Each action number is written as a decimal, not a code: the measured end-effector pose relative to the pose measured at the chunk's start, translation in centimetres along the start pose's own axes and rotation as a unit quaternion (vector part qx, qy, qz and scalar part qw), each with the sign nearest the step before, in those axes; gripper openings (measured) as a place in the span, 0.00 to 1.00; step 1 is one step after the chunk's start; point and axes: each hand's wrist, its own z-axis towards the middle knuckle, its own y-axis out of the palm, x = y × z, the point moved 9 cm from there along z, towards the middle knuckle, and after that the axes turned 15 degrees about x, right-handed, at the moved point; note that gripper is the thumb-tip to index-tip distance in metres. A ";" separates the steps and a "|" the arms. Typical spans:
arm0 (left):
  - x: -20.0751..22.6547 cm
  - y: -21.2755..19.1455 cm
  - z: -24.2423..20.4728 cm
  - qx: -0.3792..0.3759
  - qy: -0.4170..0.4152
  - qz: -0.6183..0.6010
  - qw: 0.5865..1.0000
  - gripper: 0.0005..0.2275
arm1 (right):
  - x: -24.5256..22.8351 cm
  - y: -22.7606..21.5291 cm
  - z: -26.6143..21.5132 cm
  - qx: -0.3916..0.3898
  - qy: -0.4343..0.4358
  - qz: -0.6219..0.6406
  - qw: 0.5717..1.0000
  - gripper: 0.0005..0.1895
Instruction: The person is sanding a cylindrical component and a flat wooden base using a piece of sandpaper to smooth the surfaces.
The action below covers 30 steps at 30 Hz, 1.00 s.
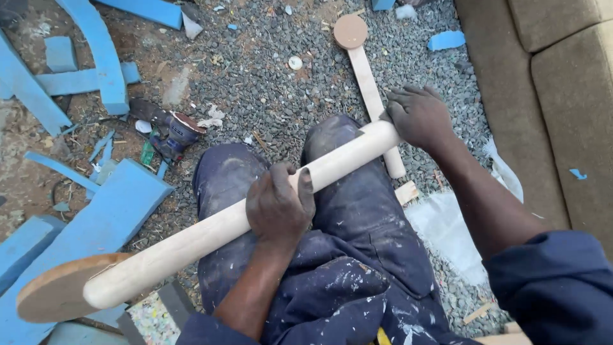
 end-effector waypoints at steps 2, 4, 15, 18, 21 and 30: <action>-0.1 0.0 -0.6 0.008 -0.009 -0.005 1.000 0.14 | -6.6 -0.5 -2.4 0.066 -0.103 -0.035 0.992 0.19; -0.1 -0.1 -0.4 0.034 -0.018 -0.005 0.999 0.14 | -13.5 -3.0 -4.1 0.145 -0.216 -0.069 0.963 0.16; 0.7 -1.2 -1.0 0.059 0.022 -0.003 0.998 0.17 | -21.4 -5.7 -7.0 0.007 -0.181 -0.013 0.983 0.28; 0.8 -1.4 -1.0 0.056 0.021 -0.013 0.998 0.16 | -12.2 -2.3 -5.2 0.093 -0.288 -0.088 0.949 0.16; 1.4 -2.0 -0.4 0.075 0.014 -0.008 0.997 0.16 | -0.8 -1.7 -1.3 -0.049 -0.014 -0.092 0.994 0.32; 0.6 -2.2 -0.4 0.061 -0.012 -0.026 0.998 0.15 | -9.5 -6.9 -3.8 0.176 -0.271 -0.098 0.941 0.11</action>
